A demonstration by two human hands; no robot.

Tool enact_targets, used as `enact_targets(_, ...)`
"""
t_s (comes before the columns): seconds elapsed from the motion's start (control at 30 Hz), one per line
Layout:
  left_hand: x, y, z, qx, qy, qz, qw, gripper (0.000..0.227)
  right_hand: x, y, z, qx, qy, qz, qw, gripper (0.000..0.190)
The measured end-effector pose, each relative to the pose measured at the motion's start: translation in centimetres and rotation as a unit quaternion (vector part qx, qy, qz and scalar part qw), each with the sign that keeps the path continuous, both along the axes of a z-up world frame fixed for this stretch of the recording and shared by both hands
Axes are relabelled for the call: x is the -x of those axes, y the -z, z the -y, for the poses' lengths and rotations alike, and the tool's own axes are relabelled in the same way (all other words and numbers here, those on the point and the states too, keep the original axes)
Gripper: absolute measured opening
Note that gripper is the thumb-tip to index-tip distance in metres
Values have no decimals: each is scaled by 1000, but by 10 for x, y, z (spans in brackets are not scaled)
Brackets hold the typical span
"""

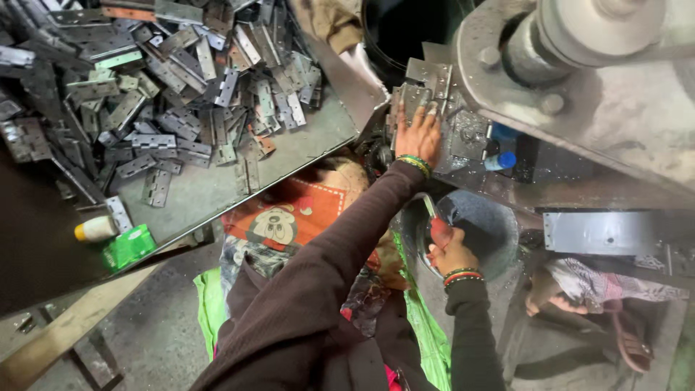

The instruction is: The person repeatedly picks small metal pieces from a bin, places them into a press machine, and operates the lever to process them. The person continues this cycle throughout the clip.

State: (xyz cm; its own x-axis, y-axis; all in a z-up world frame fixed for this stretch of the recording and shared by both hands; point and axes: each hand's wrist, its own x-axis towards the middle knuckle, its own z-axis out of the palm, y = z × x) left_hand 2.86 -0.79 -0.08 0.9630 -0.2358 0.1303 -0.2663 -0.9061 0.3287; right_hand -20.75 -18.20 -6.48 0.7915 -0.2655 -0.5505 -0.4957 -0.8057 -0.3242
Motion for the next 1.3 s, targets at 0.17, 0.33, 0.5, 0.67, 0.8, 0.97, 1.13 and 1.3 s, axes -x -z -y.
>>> enact_targets(0.17, -3, 3, -9, -43, 6, 18, 999, 55, 8, 49, -24, -32, -22, 205, 978, 69)
enact_targets(0.33, -3, 11, -8, 29, 17, 14, 999, 53, 20, 73, -22, 10, 36, 54, 998, 83)
enact_targets(0.5, -19, 11, -8, -71, 22, -3, 997, 60, -2, 24, -8, -7, 3, 11, 1000, 64)
enact_targets(0.67, -32, 11, 2, -45, 24, 2, 999, 54, -3, 20, -3, -6, 51, -69, 996, 64)
enact_targets(0.8, -35, 9, -10, -6, 34, -35, 999, 46, 1, 63, -15, 10, -12, 80, 997, 71)
enact_targets(0.97, -45, 2, -13, 51, 46, -28, 997, 51, 1, 50, -11, 18, -31, 113, 993, 67)
enact_targets(1.13, -43, 8, -14, 0, 37, -12, 999, 52, -4, -11, -8, -60, 43, -15, 997, 50)
enact_targets(1.3, -50, 16, -10, -17, 43, -45, 998, 52, -5, 27, -14, -74, 43, 36, 996, 65)
